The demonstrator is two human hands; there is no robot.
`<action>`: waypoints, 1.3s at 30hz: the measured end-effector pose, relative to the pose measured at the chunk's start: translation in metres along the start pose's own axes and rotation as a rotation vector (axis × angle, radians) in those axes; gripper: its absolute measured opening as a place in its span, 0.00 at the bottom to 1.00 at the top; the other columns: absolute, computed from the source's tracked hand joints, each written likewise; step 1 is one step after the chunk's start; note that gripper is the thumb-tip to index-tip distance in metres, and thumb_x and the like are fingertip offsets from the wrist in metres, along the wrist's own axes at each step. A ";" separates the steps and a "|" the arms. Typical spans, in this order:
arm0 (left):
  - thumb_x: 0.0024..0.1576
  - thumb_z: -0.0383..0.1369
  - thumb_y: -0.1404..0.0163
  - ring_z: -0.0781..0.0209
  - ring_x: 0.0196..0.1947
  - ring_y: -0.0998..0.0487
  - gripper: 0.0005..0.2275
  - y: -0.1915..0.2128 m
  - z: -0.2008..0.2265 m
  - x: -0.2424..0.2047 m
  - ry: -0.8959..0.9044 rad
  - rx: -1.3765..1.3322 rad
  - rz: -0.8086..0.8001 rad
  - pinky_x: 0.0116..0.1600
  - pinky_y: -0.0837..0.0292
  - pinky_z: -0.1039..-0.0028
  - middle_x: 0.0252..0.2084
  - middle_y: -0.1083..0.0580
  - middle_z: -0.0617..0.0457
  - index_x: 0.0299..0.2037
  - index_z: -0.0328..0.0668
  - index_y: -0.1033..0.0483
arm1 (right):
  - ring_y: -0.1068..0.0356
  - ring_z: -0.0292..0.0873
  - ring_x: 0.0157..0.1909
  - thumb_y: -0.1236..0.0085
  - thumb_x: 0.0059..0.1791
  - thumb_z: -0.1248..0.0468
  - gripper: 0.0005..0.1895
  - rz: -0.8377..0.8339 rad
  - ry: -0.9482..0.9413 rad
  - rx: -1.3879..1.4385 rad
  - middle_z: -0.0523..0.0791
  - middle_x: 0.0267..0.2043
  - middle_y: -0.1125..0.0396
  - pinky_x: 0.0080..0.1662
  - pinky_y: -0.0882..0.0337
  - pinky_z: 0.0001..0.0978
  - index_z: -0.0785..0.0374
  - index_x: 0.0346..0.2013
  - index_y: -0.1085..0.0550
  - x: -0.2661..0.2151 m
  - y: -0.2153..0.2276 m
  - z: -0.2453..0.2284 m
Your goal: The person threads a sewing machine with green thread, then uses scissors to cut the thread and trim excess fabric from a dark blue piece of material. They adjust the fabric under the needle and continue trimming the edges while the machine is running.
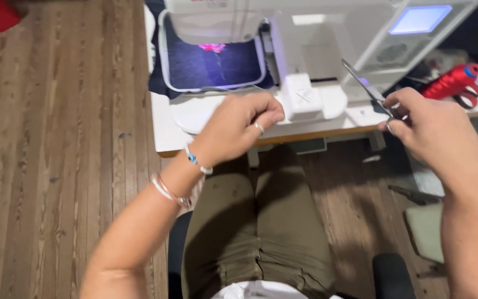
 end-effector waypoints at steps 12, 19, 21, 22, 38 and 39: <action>0.66 0.32 0.55 0.63 0.37 0.17 0.09 -0.011 -0.006 -0.043 0.005 -0.581 0.070 0.49 0.20 0.74 0.35 0.19 0.53 0.36 0.40 0.23 | 0.26 0.50 0.52 0.47 0.52 0.66 0.13 0.350 0.258 0.170 0.44 0.49 0.25 0.50 0.30 0.43 0.57 0.49 0.20 0.039 0.007 -0.089; 0.63 0.24 0.54 0.69 0.17 0.37 0.07 -0.080 -0.008 -0.088 0.336 -1.071 -0.051 0.28 0.40 0.81 0.26 0.23 0.47 0.32 0.37 0.29 | 0.29 0.59 0.60 0.56 0.51 0.72 0.12 0.133 0.852 1.550 0.60 0.54 0.30 0.63 0.27 0.50 0.64 0.49 0.30 0.004 0.002 -0.205; 0.63 0.22 0.55 0.64 0.19 0.31 0.07 -0.076 -0.005 -0.102 0.293 -1.084 0.032 0.28 0.34 0.79 0.27 0.23 0.43 0.32 0.35 0.28 | 0.29 0.58 0.60 0.56 0.55 0.68 0.11 -0.012 0.895 1.594 0.60 0.56 0.31 0.64 0.28 0.48 0.65 0.51 0.32 0.001 -0.004 -0.228; 0.63 0.21 0.55 0.58 0.21 0.24 0.07 -0.073 -0.004 -0.109 0.249 -1.100 0.112 0.28 0.28 0.77 0.27 0.22 0.38 0.31 0.32 0.28 | 0.29 0.57 0.61 0.56 0.58 0.63 0.12 -0.159 0.929 1.631 0.60 0.58 0.32 0.64 0.28 0.47 0.66 0.54 0.34 -0.002 -0.009 -0.240; 0.66 0.46 0.53 0.59 0.52 0.37 0.15 -0.018 -0.002 -0.101 0.050 -0.703 0.531 0.65 0.43 0.68 0.53 0.37 0.49 0.34 0.45 0.26 | 0.37 0.35 0.22 0.35 0.43 0.73 0.02 0.279 0.235 1.461 0.46 0.22 0.33 0.26 0.27 0.25 0.69 0.28 0.21 -0.052 -0.056 -0.220; 0.66 0.50 0.56 0.59 0.50 0.35 0.18 -0.012 0.007 -0.094 0.016 -0.709 0.467 0.61 0.39 0.69 0.50 0.37 0.49 0.34 0.47 0.27 | 0.43 0.34 0.24 0.38 0.45 0.70 0.07 0.257 0.198 1.319 0.41 0.22 0.39 0.28 0.38 0.25 0.62 0.25 0.28 -0.056 -0.046 -0.222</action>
Point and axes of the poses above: each hand's wrist, its own x-axis towards the middle knuckle, its own y-axis out of the back of the hand, z = x × y, the point moved 5 cm from there along x, towards the middle knuckle
